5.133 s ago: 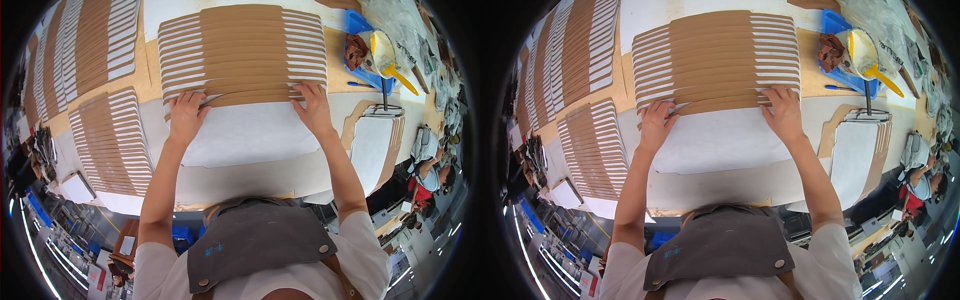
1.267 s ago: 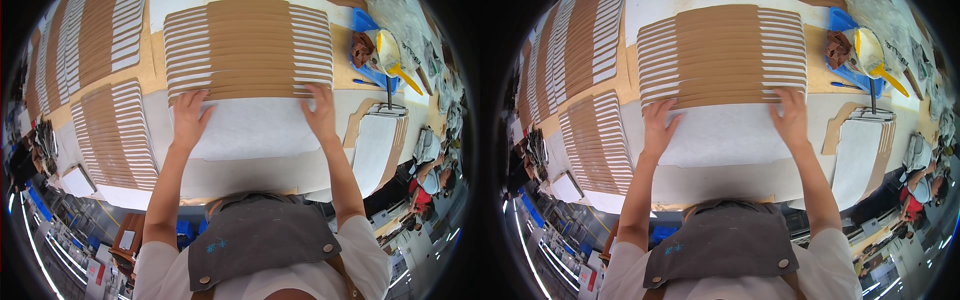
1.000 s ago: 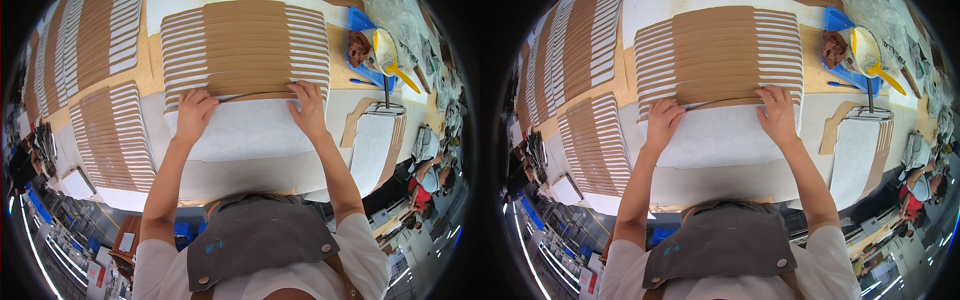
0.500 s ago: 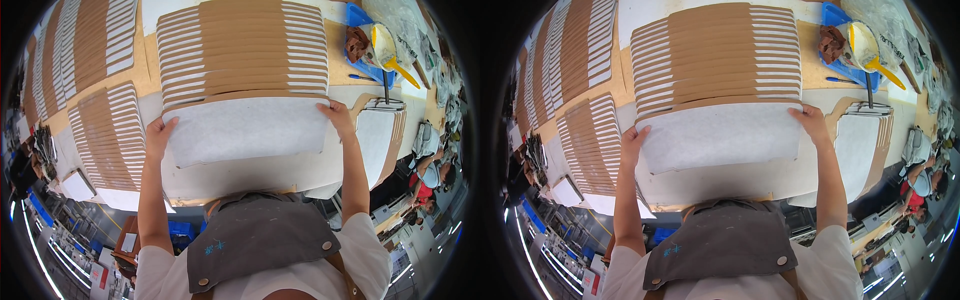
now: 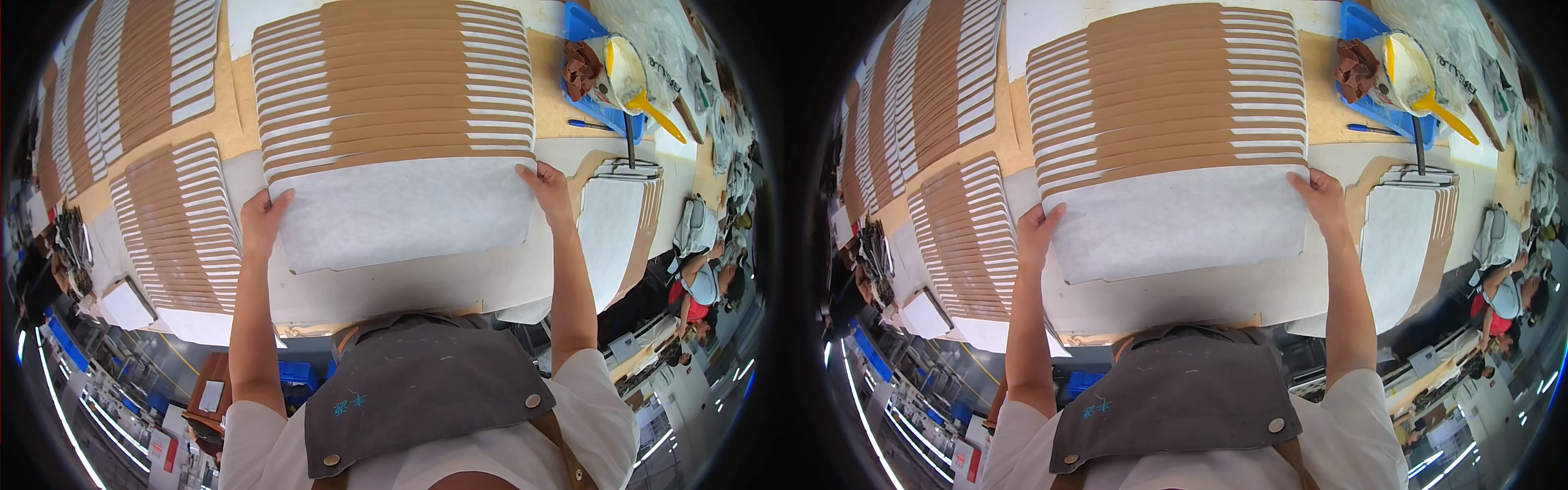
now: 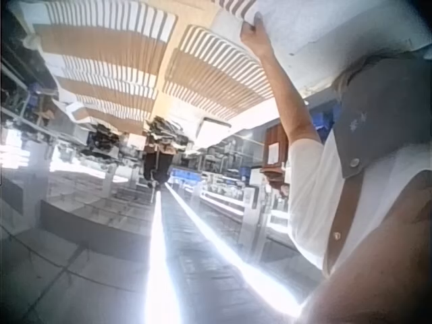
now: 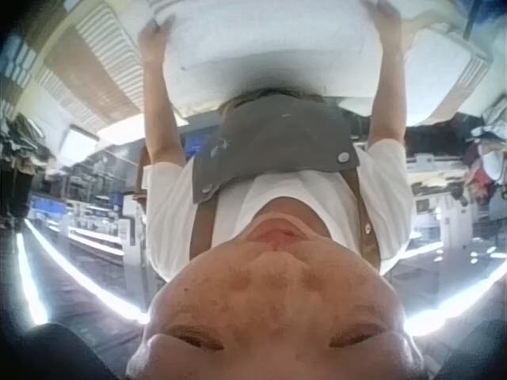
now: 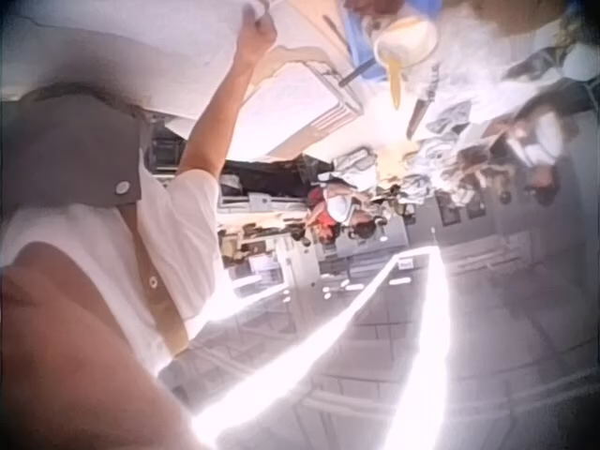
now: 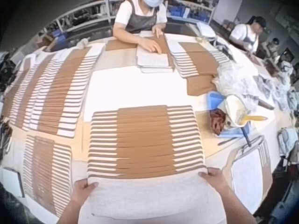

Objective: The recorder is assembling white material components onto cardboard backings on a large work table in a factory setting.

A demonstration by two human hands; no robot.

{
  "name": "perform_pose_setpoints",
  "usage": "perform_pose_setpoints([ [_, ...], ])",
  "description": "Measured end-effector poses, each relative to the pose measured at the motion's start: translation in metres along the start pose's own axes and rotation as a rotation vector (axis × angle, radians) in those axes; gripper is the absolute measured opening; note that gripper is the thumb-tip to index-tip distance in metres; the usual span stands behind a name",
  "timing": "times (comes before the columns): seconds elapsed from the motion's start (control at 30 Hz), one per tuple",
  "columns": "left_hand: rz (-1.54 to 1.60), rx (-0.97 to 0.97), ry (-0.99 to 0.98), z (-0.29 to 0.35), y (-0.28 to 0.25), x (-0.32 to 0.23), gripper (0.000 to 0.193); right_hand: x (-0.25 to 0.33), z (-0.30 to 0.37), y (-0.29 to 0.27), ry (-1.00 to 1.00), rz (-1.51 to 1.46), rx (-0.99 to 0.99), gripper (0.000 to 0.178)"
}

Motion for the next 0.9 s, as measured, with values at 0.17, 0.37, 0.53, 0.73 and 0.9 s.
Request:
perform_pose_setpoints([
  [0.17,-0.06,0.015,-0.024,-0.002,-0.002,0.005,0.025,-0.002,-0.002,-0.001,-0.017,-0.013,-0.02,0.021],
  [0.37,0.011,0.001,-0.036,-0.001,-0.004,0.004,0.024,0.008,0.004,0.009,-0.006,0.033,-0.015,0.022],
  [0.53,0.016,0.018,-0.033,-0.003,-0.004,0.006,0.023,0.001,-0.002,0.004,-0.047,0.014,-0.03,0.025],
  [0.73,-0.136,-0.047,-0.022,0.001,-0.006,-0.009,0.025,-0.003,-0.006,0.0,-0.006,0.114,0.011,0.022],
  [0.9,-0.338,-0.107,-0.027,0.002,-0.011,-0.008,0.033,-0.001,-0.005,0.003,-0.012,0.094,0.0,0.023],
])
Point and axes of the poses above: each hand's wrist, its own z-axis away from the middle knuckle, its own y-axis out of the palm, x = y × z, the point moved 4 cm from there along -z, towards the middle knuckle, and after that the axes turned 13 degrees about -z, right-handed, at the moved point
